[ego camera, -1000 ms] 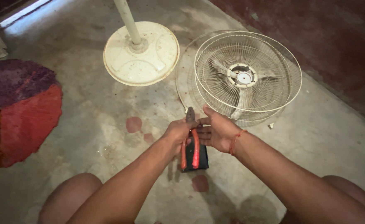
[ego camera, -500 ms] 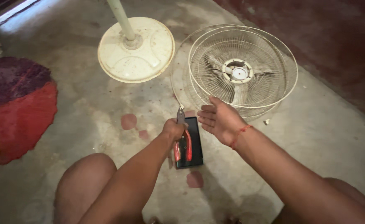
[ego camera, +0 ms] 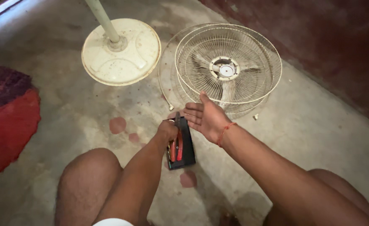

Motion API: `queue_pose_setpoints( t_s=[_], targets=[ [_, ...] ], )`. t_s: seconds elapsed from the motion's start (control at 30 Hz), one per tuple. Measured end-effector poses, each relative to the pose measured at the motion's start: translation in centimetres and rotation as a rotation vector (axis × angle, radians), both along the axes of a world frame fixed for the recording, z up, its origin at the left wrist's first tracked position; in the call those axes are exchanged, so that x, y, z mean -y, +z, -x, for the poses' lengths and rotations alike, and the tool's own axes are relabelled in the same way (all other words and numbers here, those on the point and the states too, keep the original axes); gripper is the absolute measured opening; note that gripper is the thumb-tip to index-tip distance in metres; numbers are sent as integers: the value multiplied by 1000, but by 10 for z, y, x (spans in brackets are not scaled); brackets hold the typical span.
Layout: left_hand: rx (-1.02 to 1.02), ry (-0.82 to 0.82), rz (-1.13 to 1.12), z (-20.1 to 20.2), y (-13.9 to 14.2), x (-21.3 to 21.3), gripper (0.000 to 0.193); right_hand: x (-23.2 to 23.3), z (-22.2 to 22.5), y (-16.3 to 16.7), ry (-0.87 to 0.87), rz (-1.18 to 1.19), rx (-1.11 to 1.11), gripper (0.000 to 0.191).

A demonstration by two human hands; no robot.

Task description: The person sits on the floor and repairs a pedestal fan, using pliers to loosen and remove parts from the fan motor housing. They then handle the fan guard and blades, reposition the fan head, and reattach the front guard to the motor assembly.

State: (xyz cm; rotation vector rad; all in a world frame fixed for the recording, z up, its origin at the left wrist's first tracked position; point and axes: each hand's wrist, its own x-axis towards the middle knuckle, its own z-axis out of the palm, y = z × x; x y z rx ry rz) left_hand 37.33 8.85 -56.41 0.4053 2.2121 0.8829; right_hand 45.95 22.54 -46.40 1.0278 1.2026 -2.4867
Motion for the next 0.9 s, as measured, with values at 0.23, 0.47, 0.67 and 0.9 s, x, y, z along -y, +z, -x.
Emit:
queue_pose_setpoints(
  t_s=[0.23, 0.47, 0.67, 0.9],
  targets=[
    [550, 608, -386, 7, 45, -24, 57, -7, 7, 10, -111, 42, -95, 91],
    [864, 528, -1078, 45, 131, -33, 95, -3, 23, 54, -240, 218, -471, 101],
    [932, 457, -1534, 51, 186, -28, 104, -4, 38, 97, -268, 328, -725, 107],
    [920, 427, -1603, 44, 193, -19, 105, 7, 37, 105, -205, 275, -741, 106]
  ],
)
